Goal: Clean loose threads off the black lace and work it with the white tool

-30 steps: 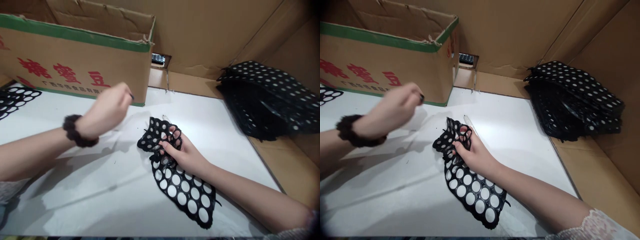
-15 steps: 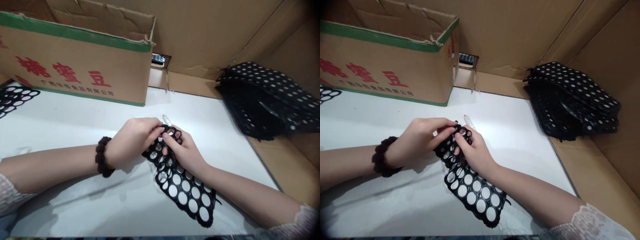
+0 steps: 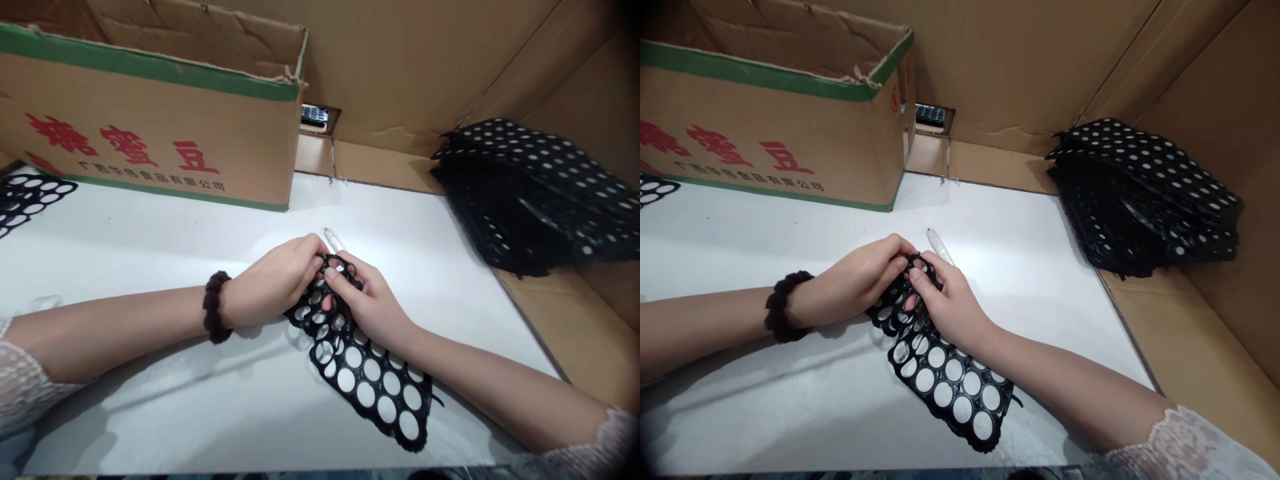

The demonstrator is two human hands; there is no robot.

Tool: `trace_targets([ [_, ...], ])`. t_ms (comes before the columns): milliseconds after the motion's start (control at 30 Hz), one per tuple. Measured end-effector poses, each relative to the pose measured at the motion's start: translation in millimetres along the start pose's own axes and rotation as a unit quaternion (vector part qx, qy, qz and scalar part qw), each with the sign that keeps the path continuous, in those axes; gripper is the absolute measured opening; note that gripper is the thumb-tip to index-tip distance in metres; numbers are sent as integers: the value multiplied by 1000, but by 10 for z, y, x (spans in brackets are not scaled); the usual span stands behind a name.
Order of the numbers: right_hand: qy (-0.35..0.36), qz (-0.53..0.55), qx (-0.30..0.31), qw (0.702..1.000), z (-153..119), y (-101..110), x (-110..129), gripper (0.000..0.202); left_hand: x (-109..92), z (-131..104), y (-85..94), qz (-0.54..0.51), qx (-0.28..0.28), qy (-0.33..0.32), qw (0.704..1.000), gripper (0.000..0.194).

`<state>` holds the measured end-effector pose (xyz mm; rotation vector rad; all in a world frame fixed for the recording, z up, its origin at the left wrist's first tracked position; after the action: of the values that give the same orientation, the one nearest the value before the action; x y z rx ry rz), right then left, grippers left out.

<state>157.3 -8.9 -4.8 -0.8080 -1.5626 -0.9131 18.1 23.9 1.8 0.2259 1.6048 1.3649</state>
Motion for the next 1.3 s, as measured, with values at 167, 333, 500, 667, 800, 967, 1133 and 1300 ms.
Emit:
trace_targets([
  [167, -26, 24, -5, 999, -20, -6, -6, 15, 156, 55, 134, -1, -65, 73, 995, 17],
  [333, -55, 35, -41, 997, -34, 9, -19, 20, 374, 40, 569, 46, -238, 189, 951, 17],
  [500, -58, 11, -61, 996, 3, 27, 12, 25, 171, 2, 442, 103, -156, 127, 974, 14],
  [667, -81, 32, -37, 996, 35, 30, 4, 21, 51, -24, 147, 101, -76, 83, 988, 12],
  [800, -61, 62, -30, 996, 31, -1, -22, 11, 99, -22, 89, 117, -53, 96, 987, 14],
  [967, -34, 52, -56, 996, -1, -33, -4, 20, 105, -18, 60, 42, -56, 104, 992, 17],
  [1133, -37, -98, -87, 991, -28, 121, 163, 28, 68, -15, 89, 22, -66, 72, 995, 16],
  [1300, 7, -176, -89, 980, -41, 236, 353, 28, 12, -33, 120, 44, -95, 14, 994, 17],
])
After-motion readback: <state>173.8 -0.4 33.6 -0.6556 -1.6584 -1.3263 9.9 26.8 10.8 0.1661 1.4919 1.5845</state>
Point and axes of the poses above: each hand's wrist, its own z-axis towards the middle knuckle, its own y-axis out of the back of the hand, x = y × z, the point moved 2 cm from there along z, towards the middle knuckle, and after that the axes turned 10 degrees about x, right-handed, at the moved point
